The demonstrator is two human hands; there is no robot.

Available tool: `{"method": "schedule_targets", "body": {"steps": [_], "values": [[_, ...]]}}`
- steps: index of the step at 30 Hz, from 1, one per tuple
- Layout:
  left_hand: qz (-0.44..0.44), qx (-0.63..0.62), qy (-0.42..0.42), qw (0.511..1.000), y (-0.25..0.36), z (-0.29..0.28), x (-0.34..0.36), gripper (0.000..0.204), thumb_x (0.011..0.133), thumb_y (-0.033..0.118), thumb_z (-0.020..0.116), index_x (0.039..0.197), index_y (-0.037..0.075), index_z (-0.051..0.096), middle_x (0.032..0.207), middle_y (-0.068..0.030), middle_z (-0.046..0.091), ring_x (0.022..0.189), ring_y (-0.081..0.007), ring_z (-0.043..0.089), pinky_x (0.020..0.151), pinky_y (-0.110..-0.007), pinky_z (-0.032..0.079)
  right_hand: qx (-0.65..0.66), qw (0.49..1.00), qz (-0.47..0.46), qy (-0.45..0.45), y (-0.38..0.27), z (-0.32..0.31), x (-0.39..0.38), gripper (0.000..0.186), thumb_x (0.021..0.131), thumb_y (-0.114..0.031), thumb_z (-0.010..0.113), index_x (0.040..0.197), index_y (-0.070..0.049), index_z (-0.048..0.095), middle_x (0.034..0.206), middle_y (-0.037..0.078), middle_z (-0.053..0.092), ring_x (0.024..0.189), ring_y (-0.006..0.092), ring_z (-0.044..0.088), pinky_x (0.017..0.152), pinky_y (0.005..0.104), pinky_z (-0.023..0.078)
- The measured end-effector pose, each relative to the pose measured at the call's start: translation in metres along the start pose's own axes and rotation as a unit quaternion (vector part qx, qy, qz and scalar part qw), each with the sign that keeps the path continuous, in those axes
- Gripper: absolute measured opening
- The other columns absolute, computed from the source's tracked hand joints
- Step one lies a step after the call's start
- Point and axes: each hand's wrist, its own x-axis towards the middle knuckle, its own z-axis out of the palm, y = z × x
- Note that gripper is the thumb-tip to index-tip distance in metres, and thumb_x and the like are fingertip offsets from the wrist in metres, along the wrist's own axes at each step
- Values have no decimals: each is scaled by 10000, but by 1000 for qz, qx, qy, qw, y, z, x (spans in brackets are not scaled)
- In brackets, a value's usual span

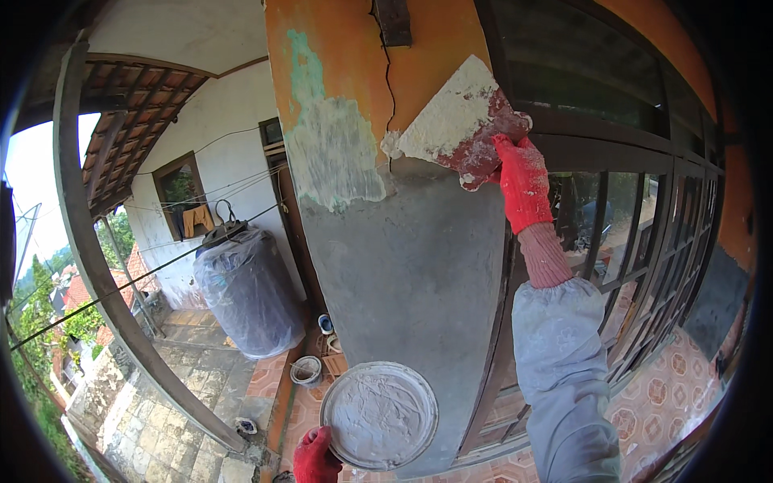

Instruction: The person applies plaster to an outdoor pillar using a putty knife and a small bucket lid. They scrape plaster from the lid onto the knife and smooth it over cracks and uneven surfaces on the concrete pillar.

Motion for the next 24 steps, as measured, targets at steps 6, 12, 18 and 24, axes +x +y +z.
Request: {"method": "schedule_targets", "body": {"steps": [6, 12, 18, 24], "values": [[-12, 12, 1, 1000, 5, 11, -6, 223, 929, 155, 427, 860, 29, 598, 566, -20, 422, 438, -111, 371, 423, -260, 303, 17, 999, 29, 4, 10, 0, -9, 331, 874, -199, 531, 1179, -76, 495, 1000, 51, 608, 757, 129, 628, 559, 252, 530], [-167, -159, 35, 972, 18, 19, -10, 286, 925, 252, 462, 737, 58, 556, 515, 24, 370, 429, -75, 334, 414, -243, 264, 28, 1000, 6, 11, 3, -16, -5, 319, 856, -189, 548, 1153, -72, 528, 1001, 52, 608, 780, 126, 619, 545, 252, 523], [-186, -173, 34, 967, 23, 22, -18, 308, 916, 287, 476, 691, 82, 522, 494, 39, 344, 423, -62, 317, 403, -244, 251, 9, 1000, -6, 4, -1, -13, -7, 311, 846, -188, 558, 1131, -63, 541, 940, 48, 627, 738, 130, 624, 527, 252, 520], [-138, -145, 22, 979, 22, 21, -28, 333, 908, 303, 485, 657, 87, 510, 484, 40, 336, 419, -63, 319, 403, -244, 256, -87, 996, -13, 17, -18, -3, -16, 306, 826, -193, 579, 1089, -36, 563, 913, 53, 643, 763, 125, 628, 576, 257, 504]]}}
